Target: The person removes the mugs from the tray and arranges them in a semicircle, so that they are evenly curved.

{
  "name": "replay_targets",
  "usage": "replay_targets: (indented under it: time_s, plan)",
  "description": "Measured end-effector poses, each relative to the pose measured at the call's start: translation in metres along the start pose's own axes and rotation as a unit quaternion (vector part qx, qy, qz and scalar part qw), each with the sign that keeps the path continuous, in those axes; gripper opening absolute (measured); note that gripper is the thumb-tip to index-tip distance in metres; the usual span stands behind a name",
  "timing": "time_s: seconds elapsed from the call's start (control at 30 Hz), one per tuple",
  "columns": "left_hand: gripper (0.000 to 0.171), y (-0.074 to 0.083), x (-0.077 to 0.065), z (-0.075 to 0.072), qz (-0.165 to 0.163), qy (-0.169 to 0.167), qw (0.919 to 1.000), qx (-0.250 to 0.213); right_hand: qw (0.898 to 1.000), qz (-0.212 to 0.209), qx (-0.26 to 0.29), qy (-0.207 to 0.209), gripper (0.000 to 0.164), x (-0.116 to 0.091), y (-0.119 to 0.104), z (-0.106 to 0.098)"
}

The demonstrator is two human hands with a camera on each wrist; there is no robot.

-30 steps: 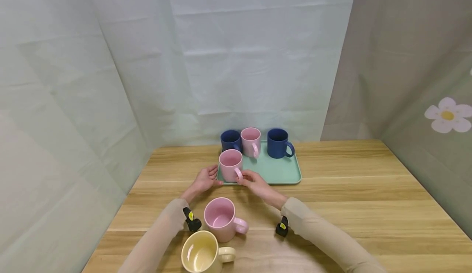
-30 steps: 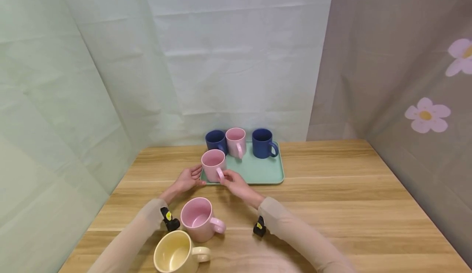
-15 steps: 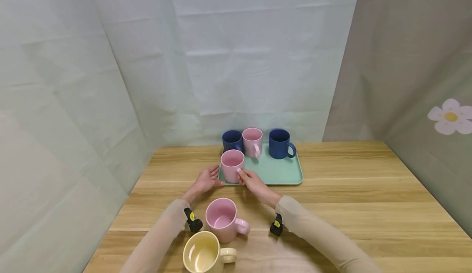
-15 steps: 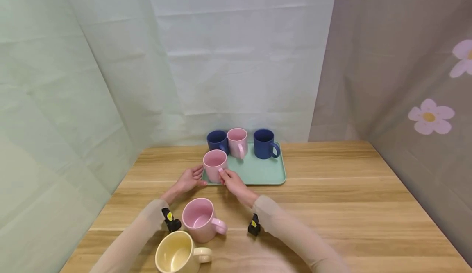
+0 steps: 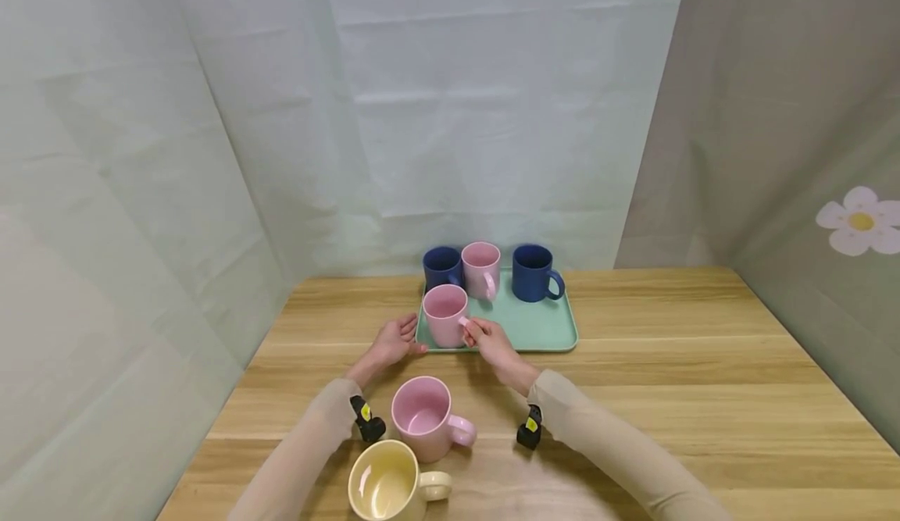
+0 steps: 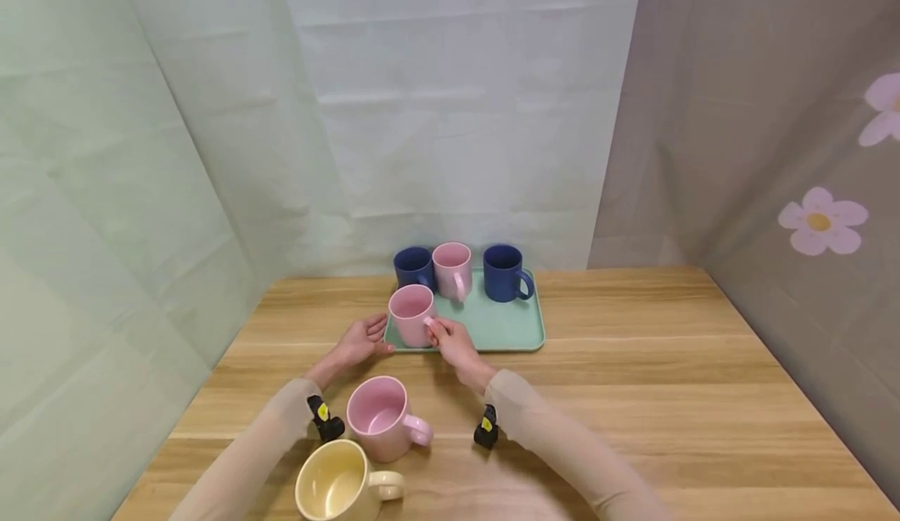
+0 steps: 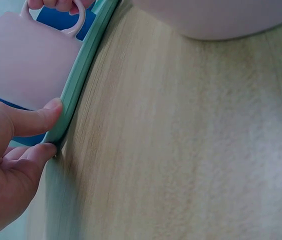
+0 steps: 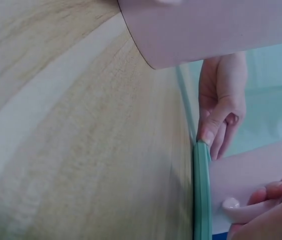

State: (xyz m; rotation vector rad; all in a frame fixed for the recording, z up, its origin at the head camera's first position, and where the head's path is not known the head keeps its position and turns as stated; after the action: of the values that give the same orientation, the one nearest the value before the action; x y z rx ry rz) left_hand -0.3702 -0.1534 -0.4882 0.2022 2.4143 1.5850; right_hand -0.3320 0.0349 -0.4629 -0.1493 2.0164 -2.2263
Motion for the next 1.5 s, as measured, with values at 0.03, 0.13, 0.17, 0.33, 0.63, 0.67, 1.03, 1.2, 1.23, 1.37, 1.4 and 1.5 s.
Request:
replay_targets:
  time_s: [0.03, 0.13, 0.17, 0.33, 0.63, 0.67, 1.03, 1.2, 1.23, 1.37, 1.4, 1.5]
  plan:
    - [0.08, 0.0, 0.0, 0.0, 0.003, -0.001, 1.0, 0.002, 1.0, 0.002, 0.003, 0.007, 0.027, -0.001, 0.0, -0.001]
    - [0.08, 0.0, -0.002, 0.001, 0.006, -0.002, 1.0, -0.001, 0.999, 0.002, 0.025, 0.032, 0.027, -0.003, -0.001, -0.004]
    - [0.08, 0.0, -0.002, 0.001, 0.008, -0.002, 1.0, -0.001, 0.999, -0.003, 0.031, 0.04, 0.026, -0.003, -0.002, -0.005]
    - [0.081, -0.001, -0.001, 0.0, 0.017, -0.007, 0.9998, -0.005, 0.995, -0.025, 0.066, 0.068, 0.025, -0.003, -0.006, -0.01]
    - [0.082, 0.003, -0.004, 0.001, 0.019, -0.01, 0.9997, -0.007, 0.997, -0.032, 0.056, 0.047, 0.027, -0.007, -0.018, -0.016]
    - [0.082, 0.003, -0.003, 0.001, 0.018, -0.008, 0.9998, -0.007, 0.997, -0.03, 0.053, 0.044, 0.027, -0.008, -0.019, -0.016]
    - [0.081, 0.001, -0.002, 0.001, 0.016, -0.006, 0.9998, -0.009, 0.995, -0.029, 0.088, 0.035, 0.028, -0.022, -0.029, -0.027]
    - [0.081, 0.002, -0.002, 0.0, 0.016, -0.003, 0.9999, 0.004, 0.995, -0.027, 0.098, 0.026, 0.029, -0.026, -0.026, -0.029]
    - [0.081, 0.002, -0.002, 0.0, 0.015, -0.003, 0.9999, 0.007, 0.995, -0.027, 0.095, 0.023, 0.029, -0.028, -0.025, -0.03]
    - [0.081, 0.001, -0.002, -0.001, 0.012, -0.001, 0.9999, 0.01, 0.996, -0.02, 0.089, 0.016, 0.03, -0.032, -0.022, -0.03]
    - [0.08, 0.001, -0.001, -0.001, 0.013, -0.002, 0.9999, 0.01, 0.996, -0.021, 0.088, 0.012, 0.031, -0.033, -0.022, -0.03]
    - [0.08, 0.001, 0.0, -0.001, 0.014, -0.002, 0.9999, 0.008, 0.996, -0.018, 0.091, 0.006, 0.031, -0.035, -0.021, -0.03]
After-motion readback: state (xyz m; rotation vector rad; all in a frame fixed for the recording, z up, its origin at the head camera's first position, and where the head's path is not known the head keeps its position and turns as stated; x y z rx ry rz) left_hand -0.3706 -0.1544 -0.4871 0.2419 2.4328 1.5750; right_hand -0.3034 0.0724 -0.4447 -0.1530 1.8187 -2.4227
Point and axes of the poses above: each hand's wrist, its own x-axis towards the middle knuckle, its own z-axis out of the palm, y = z × x, the point moved 6 cm from there along x, towards the middle knuckle, and after that the axes turned 4 degrees about x, right-handed, at the moved point
